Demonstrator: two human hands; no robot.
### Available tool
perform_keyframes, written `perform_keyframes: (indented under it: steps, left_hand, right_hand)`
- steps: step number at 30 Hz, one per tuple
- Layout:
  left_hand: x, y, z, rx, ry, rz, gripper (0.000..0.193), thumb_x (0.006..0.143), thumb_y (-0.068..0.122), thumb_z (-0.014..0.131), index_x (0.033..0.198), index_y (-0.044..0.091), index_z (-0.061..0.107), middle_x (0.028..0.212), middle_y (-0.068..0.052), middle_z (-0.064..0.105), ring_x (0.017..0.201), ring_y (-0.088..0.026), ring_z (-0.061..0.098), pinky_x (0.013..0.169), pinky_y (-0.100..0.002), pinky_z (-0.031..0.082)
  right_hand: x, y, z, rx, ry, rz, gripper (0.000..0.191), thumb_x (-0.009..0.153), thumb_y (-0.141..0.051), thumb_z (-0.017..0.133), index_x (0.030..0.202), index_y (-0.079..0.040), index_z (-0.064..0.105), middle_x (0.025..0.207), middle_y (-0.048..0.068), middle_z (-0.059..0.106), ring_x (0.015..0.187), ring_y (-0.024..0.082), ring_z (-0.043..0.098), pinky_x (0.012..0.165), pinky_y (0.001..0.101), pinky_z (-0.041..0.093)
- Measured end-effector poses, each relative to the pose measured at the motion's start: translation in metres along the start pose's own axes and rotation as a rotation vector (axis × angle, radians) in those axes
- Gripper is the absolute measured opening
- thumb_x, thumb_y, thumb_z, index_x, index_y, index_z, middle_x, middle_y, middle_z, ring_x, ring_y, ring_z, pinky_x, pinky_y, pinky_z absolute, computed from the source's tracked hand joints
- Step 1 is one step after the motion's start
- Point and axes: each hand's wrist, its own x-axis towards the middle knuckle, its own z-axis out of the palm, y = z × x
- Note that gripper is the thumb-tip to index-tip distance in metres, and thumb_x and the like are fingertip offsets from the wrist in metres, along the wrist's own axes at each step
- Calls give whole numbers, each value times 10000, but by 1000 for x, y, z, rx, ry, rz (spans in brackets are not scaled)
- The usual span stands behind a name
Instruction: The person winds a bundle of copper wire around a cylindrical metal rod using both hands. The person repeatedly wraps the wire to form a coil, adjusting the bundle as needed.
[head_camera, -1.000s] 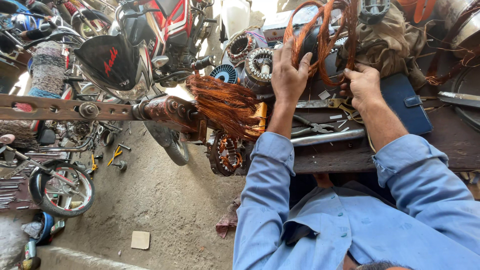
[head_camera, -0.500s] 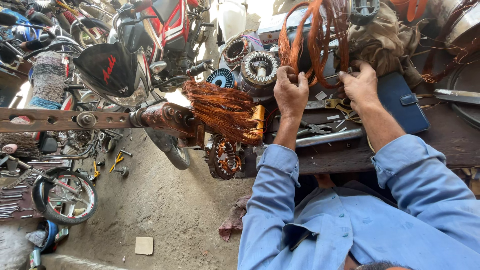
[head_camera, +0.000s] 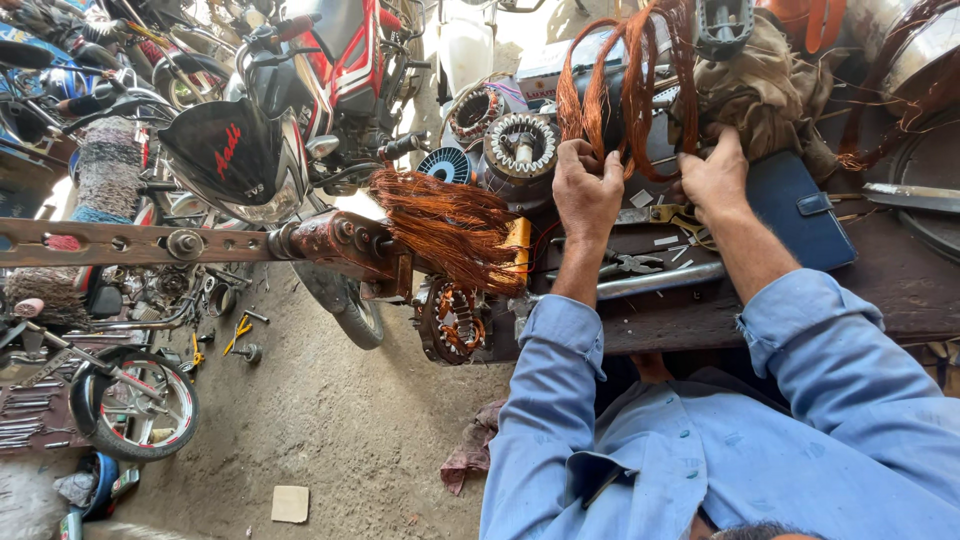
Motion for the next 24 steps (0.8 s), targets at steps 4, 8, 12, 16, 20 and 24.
perform_keyframes:
  steps: [4, 8, 12, 16, 20, 24]
  left_hand:
    - [-1, 0, -4, 14, -13, 19, 394, 871, 169, 764, 1139, 29, 511, 871, -49, 540, 724, -135, 611, 539, -275, 569]
    - [-3, -8, -1, 2, -17, 18, 408, 872, 186, 768, 1140, 33, 501, 876, -26, 500, 704, -109, 592, 521, -235, 555]
    - [-11, -18, 6, -3, 11, 123, 392, 918, 200, 779, 1143, 46, 497, 881, -25, 496, 720, -106, 547, 530, -231, 531]
    - [-44, -28, 6, -110, 8, 168, 373, 913, 182, 781, 1132, 32, 519, 909, -44, 527, 733, -103, 552, 542, -236, 516]
    - [-78, -34, -2, -185, -83, 38, 358, 897, 158, 805, 1117, 18, 560, 915, -47, 547, 668, -80, 529, 537, -237, 502]
    - [-89, -42, -4, -238, -133, -42, 370, 891, 163, 808, 1136, 20, 569, 934, -38, 555, 636, -55, 530, 531, -221, 507]
  right_hand:
    - [-6, 4, -1, -97, -8, -22, 613, 947, -57, 678, 1483, -18, 383, 1171, 183, 644, 667, 149, 661, 472, 272, 516]
    - [-7, 13, -6, -110, -45, -27, 663, 950, -80, 663, 1516, -16, 325, 1243, 187, 646, 714, 160, 681, 483, 268, 519]
    - [-8, 27, -17, -154, -81, -159, 697, 939, -113, 679, 1529, 0, 325, 1337, 197, 617, 770, 170, 711, 606, 298, 565]
    - [-18, 47, -27, -269, -87, -366, 682, 927, -140, 719, 1509, 24, 404, 1381, 205, 604, 849, 191, 699, 749, 313, 572]
    - [-27, 64, -31, -355, -76, -460, 654, 896, -143, 740, 1478, 16, 486, 1371, 187, 587, 888, 195, 682, 757, 334, 560]
    - [-25, 77, -31, -380, -104, -459, 654, 917, -154, 740, 1490, 16, 475, 1367, 177, 571, 906, 174, 679, 783, 312, 571]
